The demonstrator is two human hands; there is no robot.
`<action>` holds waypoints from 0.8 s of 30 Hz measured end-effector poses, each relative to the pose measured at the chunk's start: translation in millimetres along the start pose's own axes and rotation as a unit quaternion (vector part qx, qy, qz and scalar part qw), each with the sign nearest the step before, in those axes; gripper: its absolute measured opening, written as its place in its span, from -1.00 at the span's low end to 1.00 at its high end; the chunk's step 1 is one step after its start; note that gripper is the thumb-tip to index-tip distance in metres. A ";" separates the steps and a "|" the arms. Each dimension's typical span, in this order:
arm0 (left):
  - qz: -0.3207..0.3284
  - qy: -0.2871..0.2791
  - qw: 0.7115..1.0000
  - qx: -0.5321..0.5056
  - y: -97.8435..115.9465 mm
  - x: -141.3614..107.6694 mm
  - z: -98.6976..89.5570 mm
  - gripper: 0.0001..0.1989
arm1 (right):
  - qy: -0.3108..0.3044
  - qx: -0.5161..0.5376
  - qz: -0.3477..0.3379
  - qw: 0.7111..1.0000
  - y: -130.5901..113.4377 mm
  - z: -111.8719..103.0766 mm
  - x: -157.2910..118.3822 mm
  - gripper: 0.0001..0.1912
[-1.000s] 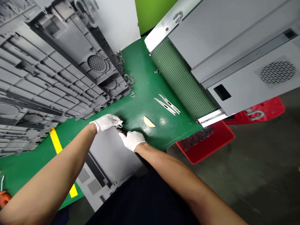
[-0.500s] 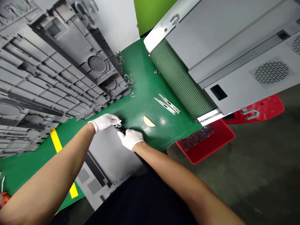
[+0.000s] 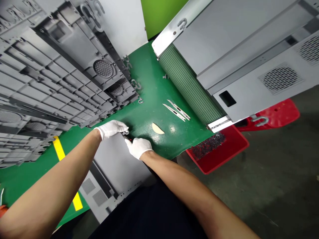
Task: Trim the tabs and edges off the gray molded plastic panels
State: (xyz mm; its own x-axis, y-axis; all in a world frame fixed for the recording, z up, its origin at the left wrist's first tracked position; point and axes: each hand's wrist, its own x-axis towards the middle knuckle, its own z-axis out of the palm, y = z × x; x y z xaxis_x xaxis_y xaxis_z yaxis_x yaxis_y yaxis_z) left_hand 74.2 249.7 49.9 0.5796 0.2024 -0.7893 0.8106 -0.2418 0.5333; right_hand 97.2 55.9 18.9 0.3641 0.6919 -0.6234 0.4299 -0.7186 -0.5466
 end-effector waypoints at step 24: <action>0.091 0.194 0.977 0.016 10.8 9.3 32.5 -0.57 | 0.014 0.115 0.076 0.990 58.4 -6.2 -40.3 -0.08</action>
State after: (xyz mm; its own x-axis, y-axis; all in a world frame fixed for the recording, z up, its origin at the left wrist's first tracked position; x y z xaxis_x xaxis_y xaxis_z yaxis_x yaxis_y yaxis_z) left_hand 85.6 218.2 38.5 0.7063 0.4967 -0.5044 0.6921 -0.3346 0.6396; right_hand 112.7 -13.6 15.6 0.4337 0.5735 -0.6950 0.1695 -0.8095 -0.5622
